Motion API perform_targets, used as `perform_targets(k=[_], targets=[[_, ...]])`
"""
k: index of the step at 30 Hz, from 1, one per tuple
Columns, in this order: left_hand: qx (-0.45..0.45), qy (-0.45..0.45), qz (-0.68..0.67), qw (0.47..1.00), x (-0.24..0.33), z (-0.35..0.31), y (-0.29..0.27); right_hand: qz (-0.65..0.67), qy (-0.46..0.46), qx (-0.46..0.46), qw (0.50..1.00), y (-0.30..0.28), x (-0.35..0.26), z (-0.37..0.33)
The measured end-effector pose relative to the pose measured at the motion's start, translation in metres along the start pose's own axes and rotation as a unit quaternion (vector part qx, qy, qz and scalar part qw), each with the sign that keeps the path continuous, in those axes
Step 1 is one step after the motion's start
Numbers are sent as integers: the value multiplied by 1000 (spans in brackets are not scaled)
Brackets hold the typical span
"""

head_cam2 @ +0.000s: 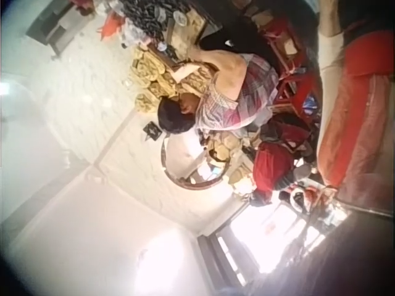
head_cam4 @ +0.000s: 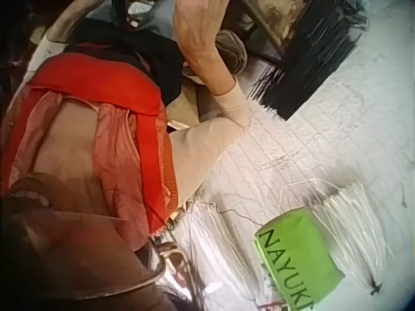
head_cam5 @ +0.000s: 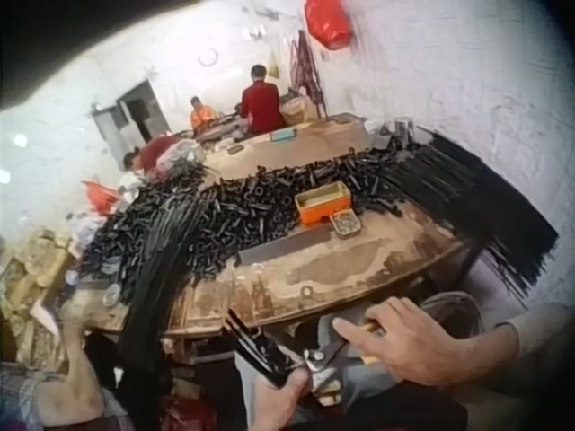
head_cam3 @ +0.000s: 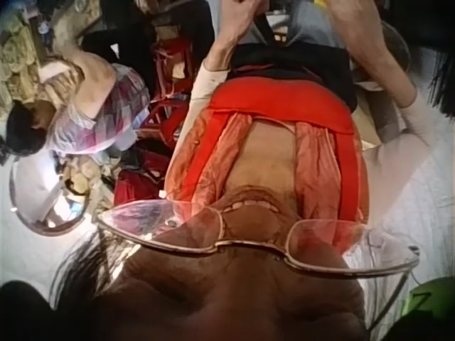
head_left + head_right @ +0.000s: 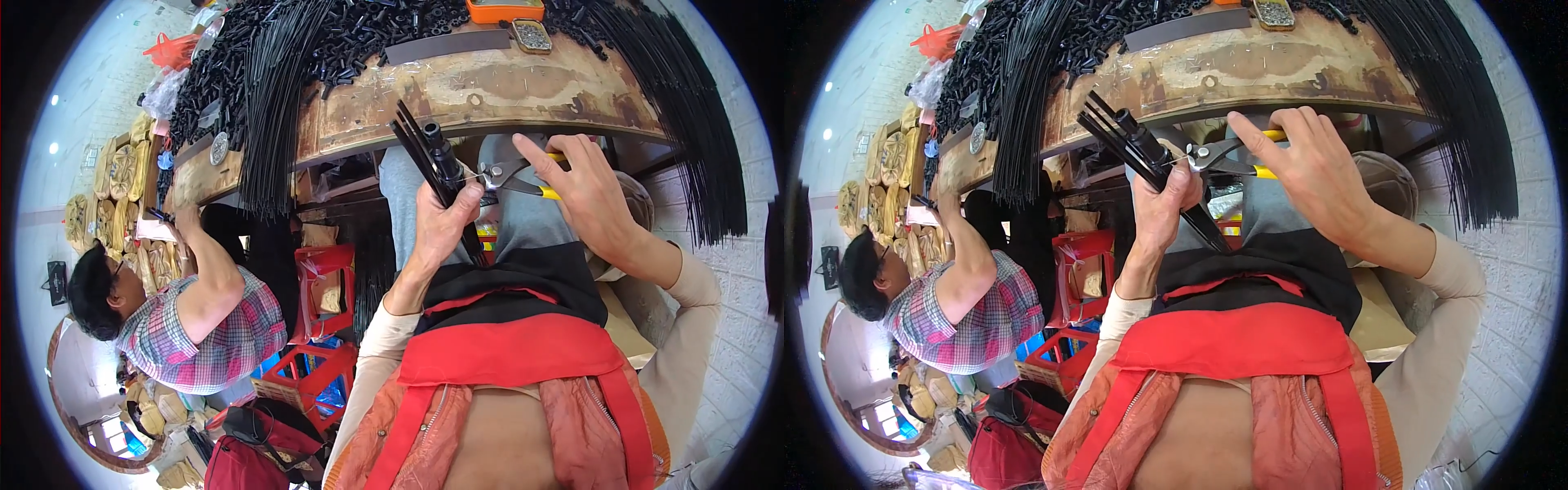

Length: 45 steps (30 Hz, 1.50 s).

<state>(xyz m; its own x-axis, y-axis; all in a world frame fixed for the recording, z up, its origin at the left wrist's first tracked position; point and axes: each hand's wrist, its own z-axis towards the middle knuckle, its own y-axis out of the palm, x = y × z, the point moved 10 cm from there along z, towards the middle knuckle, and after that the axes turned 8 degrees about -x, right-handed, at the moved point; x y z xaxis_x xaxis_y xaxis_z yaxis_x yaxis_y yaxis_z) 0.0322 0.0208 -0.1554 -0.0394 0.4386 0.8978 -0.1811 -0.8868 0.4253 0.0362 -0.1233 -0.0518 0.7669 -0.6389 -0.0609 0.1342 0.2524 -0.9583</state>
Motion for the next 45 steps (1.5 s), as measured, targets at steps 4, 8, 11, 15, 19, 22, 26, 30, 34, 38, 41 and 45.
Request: perform_targets(k=[4,8,11,15,19,22,26,30,34,38,41,45], targets=[[-12,2,19,1000,-4,-1,-5,-5,10,-7,1000,-2,-1,0],[5,-1,0,1000,-5,0,-2,-122,5,-1,993,-18,-11,-1],[-2,4,40,999,0,2,4,-73,28,0,997,-20,5,2],[-8,-20,40,999,-9,-1,-2,30,46,-14,998,-2,10,-1],[-21,-14,42,999,-9,-1,1,63,53,-20,996,0,10,-2],[-23,-6,18,1000,-7,0,5,69,47,-24,996,6,9,-4],[-23,-3,14,1000,-10,3,6,71,46,-11,996,4,10,-4],[-25,5,16,1000,-7,9,7,58,42,-8,997,4,14,0],[-17,-4,26,1000,-2,9,5,58,20,-33,998,-1,12,5],[35,-75,138,987,-7,0,4,9,-52,-83,995,-8,12,1],[2,-105,104,989,-11,-12,13,202,-54,-290,934,4,11,0],[-87,-123,77,986,-19,-20,25,560,193,-459,662,47,-14,-53]])
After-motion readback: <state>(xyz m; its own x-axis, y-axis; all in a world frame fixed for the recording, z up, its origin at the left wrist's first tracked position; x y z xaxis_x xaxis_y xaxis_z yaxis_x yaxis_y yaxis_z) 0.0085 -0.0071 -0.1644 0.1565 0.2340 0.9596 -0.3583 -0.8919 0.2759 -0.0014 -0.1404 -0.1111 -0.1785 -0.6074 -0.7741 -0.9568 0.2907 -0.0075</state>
